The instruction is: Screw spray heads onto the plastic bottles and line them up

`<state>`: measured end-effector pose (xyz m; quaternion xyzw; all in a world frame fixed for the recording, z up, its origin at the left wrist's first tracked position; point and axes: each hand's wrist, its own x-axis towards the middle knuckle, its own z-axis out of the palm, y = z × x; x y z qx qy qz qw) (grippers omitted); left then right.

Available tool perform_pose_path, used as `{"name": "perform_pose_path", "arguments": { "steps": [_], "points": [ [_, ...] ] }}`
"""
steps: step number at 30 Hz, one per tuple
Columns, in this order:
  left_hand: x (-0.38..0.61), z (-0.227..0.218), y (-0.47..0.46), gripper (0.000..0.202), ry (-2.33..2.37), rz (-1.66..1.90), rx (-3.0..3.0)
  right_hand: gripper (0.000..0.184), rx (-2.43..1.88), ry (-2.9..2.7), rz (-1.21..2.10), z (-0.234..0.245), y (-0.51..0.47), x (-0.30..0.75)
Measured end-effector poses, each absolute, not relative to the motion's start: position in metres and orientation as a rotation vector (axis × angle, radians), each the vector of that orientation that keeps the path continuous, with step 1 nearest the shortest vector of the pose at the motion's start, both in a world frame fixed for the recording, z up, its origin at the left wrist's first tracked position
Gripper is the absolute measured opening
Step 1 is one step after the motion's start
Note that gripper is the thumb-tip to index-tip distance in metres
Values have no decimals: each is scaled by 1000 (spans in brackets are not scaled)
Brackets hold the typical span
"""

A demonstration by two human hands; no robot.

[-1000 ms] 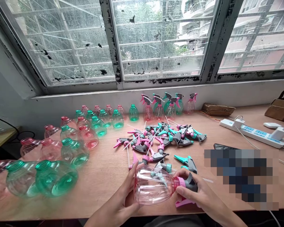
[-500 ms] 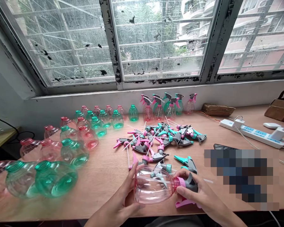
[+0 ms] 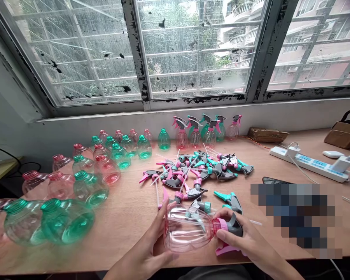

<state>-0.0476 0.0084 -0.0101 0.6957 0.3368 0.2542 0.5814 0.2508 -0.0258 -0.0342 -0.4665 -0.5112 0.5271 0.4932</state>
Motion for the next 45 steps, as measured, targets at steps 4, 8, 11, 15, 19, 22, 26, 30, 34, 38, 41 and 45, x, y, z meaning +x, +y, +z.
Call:
{"name": "perform_pose_path", "arguments": {
  "steps": [4, 8, 11, 15, 19, 22, 26, 30, 34, 38, 41, 45],
  "points": [
    [-47, -13, 10, 104, 734, 581, 1555, 32, -1120, -1255, 1274, -36, -25, 251],
    [-47, -12, 8, 97, 785, 591, 1614, 36, -1087, -1187, 1394, -36, -25, 250],
    [-46, -11, 7, 87, 798, 629, 1660, 38, -1080, -1185, 1413, -36, -26, 250],
    [-46, -12, 8, 101, 765, 595, 1592, 35, -1148, -1262, 1253, -35, -26, 251],
    [-49, -12, 8, 101, 781, 556, 1592, 39, -1183, -1293, 1212, -35, -26, 251],
    [-50, -13, 8, 94, 807, 574, 1681, 39, -1180, -1261, 1257, -35, -26, 251],
    [-49, -13, 8, 91, 815, 594, 1685, 35, -1165, -1281, 1222, -36, -26, 252],
    [-48, -11, 7, 100, 758, 587, 1578, 37, -1148, -1260, 1249, -36, -26, 251],
    [-48, -11, 8, 96, 766, 574, 1599, 38, -1132, -1243, 1300, -34, -26, 249],
    [-48, -14, 9, 85, 778, 604, 1684, 37, -1117, -1221, 1323, -34, -26, 249],
    [-49, -15, 9, 93, 745, 608, 1651, 38, -1136, -1241, 1283, -36, -26, 250],
    [-48, -14, 9, 98, 720, 603, 1562, 40, -1164, -1267, 1219, -38, -26, 251]
  ]
}}
